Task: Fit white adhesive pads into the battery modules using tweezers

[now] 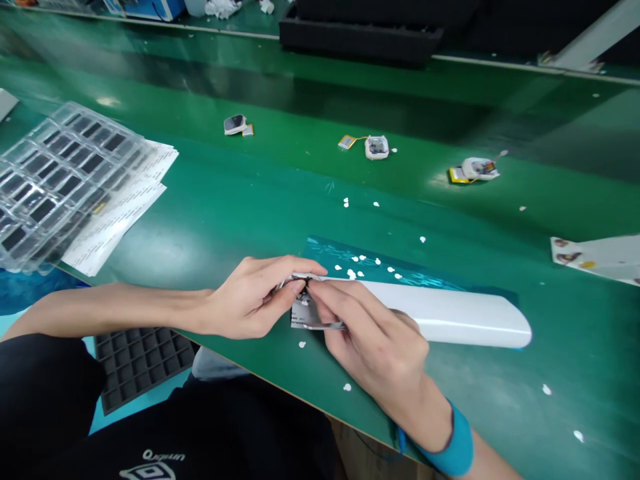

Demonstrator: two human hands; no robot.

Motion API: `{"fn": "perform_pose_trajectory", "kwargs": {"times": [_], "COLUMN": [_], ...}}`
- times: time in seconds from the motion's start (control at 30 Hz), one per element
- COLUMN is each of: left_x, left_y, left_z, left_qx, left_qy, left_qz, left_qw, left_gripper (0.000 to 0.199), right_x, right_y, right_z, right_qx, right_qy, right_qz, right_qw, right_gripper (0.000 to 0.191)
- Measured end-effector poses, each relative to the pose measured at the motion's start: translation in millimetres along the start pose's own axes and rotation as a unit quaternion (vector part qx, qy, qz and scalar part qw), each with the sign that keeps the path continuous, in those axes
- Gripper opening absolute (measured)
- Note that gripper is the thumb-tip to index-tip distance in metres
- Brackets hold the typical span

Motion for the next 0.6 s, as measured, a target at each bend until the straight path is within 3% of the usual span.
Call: {"fn": "perform_pose_trajectory", "kwargs": {"times": [0.33, 0.47, 0.6], "left_x": [-8, -10, -12], "left_y": [5.2, 3.9, -0.2], "left_z": [8, 9, 12], "left_qx": [0.074, 0.135, 0.232], "left_qy": [0.057, 0.083, 0.112], "left_qz": [-0.028, -0.008, 0.013], "left_qw": [0.995, 0.987, 0.966], "left_gripper": [0.023, 0.019, 0.020], "right_x": [-2, -3, 0], "right_y": [-1, 2, 4], "right_z": [-15, -15, -13], "right_qx": [-0.057, -0.063, -0.004], "right_qy": [-0.039, -0.032, 0.000], "right_qz": [-0.008, -0.026, -0.023], "right_qw": [0.998, 0.997, 1.000], "right_gripper": [0.023, 0.025, 0.036]}}
Point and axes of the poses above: each hand's wrist, its own x-axis away from the middle knuckle, its own y-axis out of the back of the hand, z = x × y, the point moved 5 cm from there along -x, towards the middle knuckle, and after that the axes turned 4 degrees about z, right-handed, at the moved point
